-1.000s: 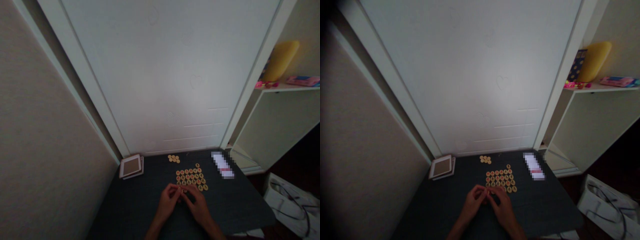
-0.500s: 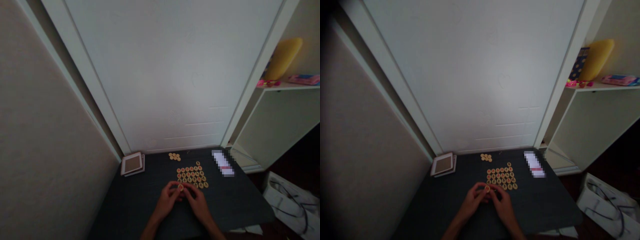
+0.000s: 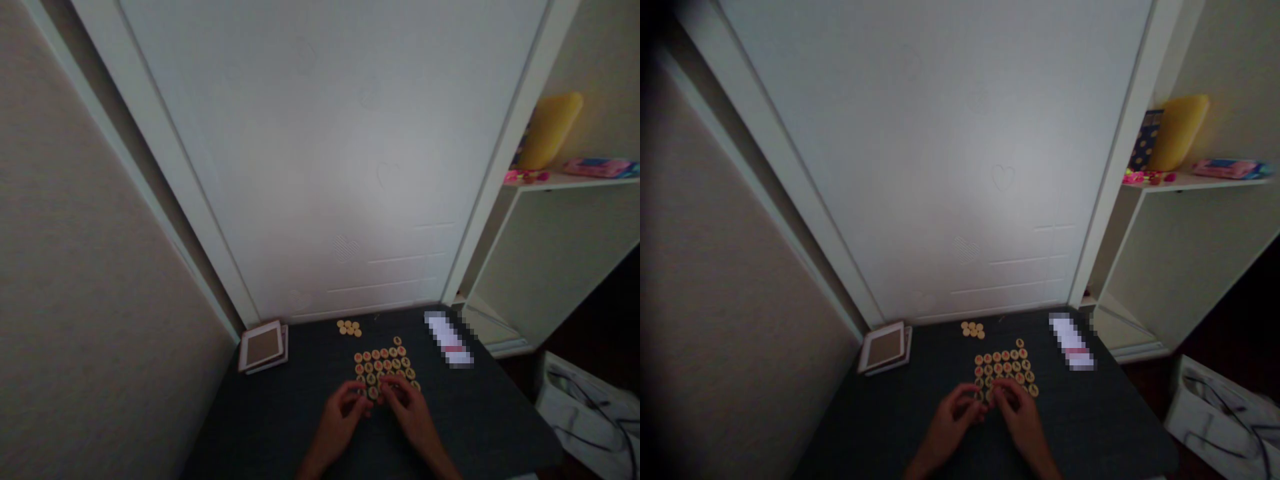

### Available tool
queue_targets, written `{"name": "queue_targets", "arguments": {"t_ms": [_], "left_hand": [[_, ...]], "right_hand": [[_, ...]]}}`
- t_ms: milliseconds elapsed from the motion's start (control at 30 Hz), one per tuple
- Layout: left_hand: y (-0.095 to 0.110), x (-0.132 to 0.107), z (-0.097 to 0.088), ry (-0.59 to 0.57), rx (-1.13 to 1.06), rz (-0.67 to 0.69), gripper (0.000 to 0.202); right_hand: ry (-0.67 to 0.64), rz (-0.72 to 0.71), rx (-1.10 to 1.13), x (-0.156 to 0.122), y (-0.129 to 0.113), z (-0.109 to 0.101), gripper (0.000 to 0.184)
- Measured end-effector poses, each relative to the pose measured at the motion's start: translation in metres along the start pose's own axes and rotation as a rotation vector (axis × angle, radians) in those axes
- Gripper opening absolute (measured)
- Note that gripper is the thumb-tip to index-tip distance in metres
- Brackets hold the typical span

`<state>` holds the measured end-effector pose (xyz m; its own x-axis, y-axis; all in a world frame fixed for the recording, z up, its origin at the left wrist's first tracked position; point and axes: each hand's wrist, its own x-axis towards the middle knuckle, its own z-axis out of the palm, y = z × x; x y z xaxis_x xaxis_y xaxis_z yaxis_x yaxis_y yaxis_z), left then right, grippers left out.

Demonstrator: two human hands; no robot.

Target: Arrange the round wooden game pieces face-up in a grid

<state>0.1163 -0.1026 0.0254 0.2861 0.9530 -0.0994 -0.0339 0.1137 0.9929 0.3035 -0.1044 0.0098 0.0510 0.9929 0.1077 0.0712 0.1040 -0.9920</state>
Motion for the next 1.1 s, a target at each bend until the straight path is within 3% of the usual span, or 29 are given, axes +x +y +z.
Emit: {"name": "queue_targets", "arguments": {"t_ms": [167,400,767,1100], "left_hand": [[-0.01,0.005,-0.012,0.154,0.114,0.06,0.045],[-0.032,0.01,-0.026,0.353,0.137,0.066,0.061],[-0.038,0.007,-0.027,0.384,0.162,0.07,0.061],[-0.047,0.008,-0.029,0.376,0.188,0.042,0.061]], "right_hand": [[0.028,0.001,0.008,0.002,-0.001,-0.013,0.045],[0.065,0.049,0.026,0.014,0.003,-0.029,0.042],[0.091,0.052,-0.028,0.067,-0.005,-0.059,0.046],[-0.121,0.082,0.005,0.094,-0.012,-0.065,0.054]]}}
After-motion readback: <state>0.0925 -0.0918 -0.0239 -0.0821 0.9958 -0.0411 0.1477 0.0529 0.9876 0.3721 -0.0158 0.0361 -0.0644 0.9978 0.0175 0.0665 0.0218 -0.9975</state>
